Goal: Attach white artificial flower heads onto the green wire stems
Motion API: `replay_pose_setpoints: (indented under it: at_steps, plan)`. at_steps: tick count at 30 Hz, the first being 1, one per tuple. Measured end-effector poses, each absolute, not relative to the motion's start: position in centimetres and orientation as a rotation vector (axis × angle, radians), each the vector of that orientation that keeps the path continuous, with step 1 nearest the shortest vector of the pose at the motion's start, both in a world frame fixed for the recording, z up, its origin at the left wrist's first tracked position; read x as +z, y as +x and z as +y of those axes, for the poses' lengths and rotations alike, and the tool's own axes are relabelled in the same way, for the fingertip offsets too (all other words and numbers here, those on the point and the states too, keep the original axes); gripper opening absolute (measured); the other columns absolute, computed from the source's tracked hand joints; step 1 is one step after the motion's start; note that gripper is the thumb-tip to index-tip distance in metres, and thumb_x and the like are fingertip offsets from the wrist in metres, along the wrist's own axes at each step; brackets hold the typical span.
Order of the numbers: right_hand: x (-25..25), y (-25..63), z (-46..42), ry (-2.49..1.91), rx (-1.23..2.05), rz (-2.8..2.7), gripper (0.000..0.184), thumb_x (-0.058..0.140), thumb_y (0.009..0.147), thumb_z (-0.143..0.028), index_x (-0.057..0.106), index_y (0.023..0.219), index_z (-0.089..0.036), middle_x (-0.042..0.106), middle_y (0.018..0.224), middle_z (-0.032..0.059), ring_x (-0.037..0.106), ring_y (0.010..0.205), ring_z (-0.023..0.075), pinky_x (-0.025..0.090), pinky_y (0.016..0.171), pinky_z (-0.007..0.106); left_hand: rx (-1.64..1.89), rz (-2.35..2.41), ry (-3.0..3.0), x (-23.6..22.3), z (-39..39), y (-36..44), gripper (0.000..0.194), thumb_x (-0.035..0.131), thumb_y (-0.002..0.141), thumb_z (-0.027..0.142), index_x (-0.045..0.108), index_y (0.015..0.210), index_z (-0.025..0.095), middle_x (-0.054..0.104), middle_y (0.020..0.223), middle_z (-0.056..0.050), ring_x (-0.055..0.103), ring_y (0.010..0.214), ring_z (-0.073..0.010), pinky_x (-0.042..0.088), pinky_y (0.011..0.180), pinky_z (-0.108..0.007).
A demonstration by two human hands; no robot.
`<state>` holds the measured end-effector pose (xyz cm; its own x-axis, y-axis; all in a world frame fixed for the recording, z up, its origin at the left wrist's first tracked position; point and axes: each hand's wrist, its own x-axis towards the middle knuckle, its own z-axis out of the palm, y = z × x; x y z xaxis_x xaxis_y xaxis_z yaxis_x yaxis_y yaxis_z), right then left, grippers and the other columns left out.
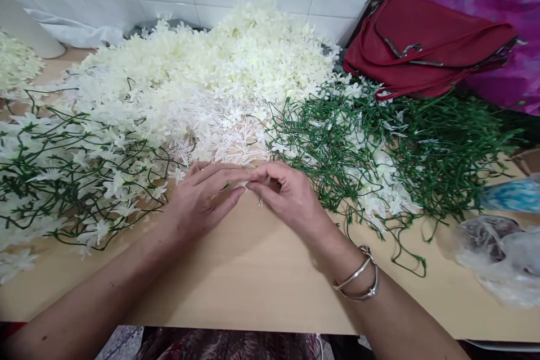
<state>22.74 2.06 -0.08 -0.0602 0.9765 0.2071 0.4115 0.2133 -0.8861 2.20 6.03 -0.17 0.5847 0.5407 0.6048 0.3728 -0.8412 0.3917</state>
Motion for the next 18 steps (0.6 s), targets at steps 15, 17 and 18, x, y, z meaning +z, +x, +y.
replay_pose_setpoints:
  at_steps: [15,17,18]
  plan:
    - [2.1,24.5,2.0,-1.305,0.669,-1.925,0.009,0.065,0.098,-0.023,0.072,0.093,-0.024,0.069,0.093,0.005,0.064,0.087,0.0205,0.049,0.078,0.034,1.243,0.924,2.204,0.3,6.2,2.1,0.013,0.063,0.099,0.014,0.074,0.103,0.019,0.077,0.094,-0.004,0.07,0.084,-0.0139,0.054,0.08,-0.025]
    - [2.4,25.1,1.9,-1.283,0.592,-2.184,0.017,0.06,0.1,-0.016,0.075,0.098,-0.025,0.068,0.099,0.0067,0.064,0.094,0.0221,0.049,0.082,0.035,1.267,1.002,2.148,0.4,6.2,2.1,0.01,0.064,0.097,0.015,0.073,0.098,0.019,0.077,0.092,-0.004,0.069,0.08,-0.0138,0.053,0.077,-0.025]
    - [2.5,25.2,1.9,-1.276,0.566,-2.278,0.019,0.059,0.1,-0.015,0.075,0.099,-0.024,0.068,0.1,0.0073,0.063,0.096,0.0225,0.048,0.083,0.036,1.27,1.035,2.125,0.4,6.2,2.1,0.009,0.064,0.096,0.015,0.073,0.096,0.019,0.077,0.091,-0.003,0.068,0.078,-0.0138,0.053,0.076,-0.025]
